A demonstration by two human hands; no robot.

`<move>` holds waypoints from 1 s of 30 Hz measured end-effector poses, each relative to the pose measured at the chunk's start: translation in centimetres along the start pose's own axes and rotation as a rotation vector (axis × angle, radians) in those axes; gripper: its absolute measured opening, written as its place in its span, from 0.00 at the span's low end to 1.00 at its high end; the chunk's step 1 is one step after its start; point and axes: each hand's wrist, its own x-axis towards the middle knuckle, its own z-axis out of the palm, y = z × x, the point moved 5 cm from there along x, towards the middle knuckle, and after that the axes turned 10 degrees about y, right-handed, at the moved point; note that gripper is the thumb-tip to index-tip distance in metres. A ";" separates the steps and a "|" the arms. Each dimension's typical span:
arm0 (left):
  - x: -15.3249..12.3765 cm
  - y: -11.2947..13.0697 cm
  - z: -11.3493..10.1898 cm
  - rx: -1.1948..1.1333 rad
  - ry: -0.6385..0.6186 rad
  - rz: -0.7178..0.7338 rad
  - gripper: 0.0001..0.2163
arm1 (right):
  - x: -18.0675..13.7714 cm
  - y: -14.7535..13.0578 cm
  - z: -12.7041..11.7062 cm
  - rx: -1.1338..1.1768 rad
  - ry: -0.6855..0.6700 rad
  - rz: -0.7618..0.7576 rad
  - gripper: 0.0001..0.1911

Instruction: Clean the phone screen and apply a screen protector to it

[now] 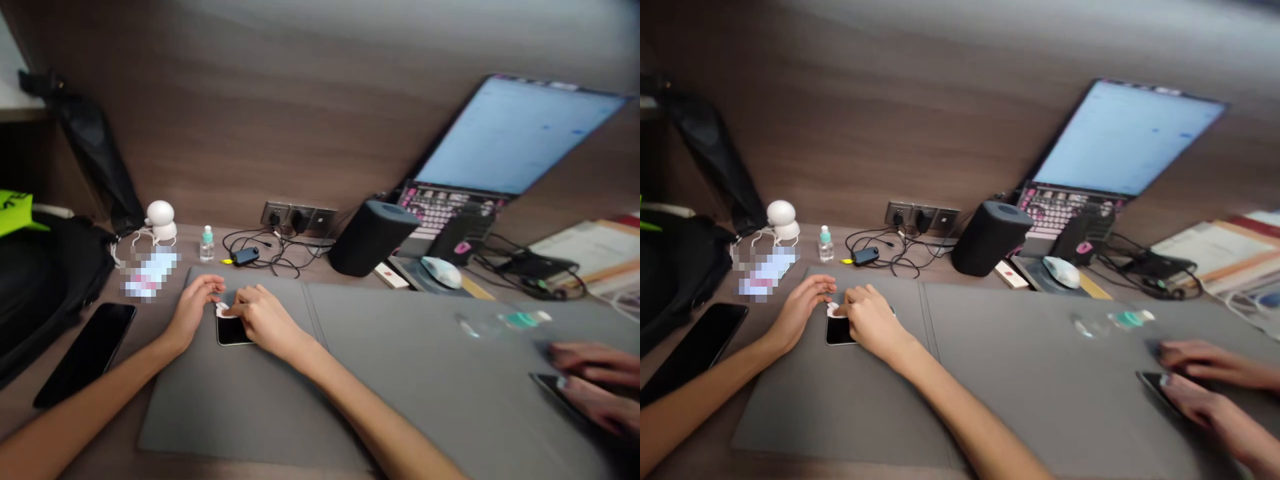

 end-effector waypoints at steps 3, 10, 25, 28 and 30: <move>0.1 0.5 0.7 0.132 -0.133 0.051 0.16 | -1.8 3.1 -1.2 0.041 0.061 0.043 0.24; -0.2 0.9 1.2 0.443 -0.252 0.161 0.20 | -5.2 8.4 -3.3 0.194 0.175 0.126 0.24; -2.6 2.1 3.3 0.999 -0.464 0.701 0.30 | -5.4 12.1 -4.8 0.442 0.460 0.395 0.19; -3.3 3.0 3.6 0.991 -0.449 0.785 0.28 | -5.3 11.6 -5.1 0.494 0.505 0.358 0.19; -3.9 3.6 3.6 0.977 -0.411 0.879 0.28 | -5.3 11.6 -5.5 0.573 0.579 0.334 0.18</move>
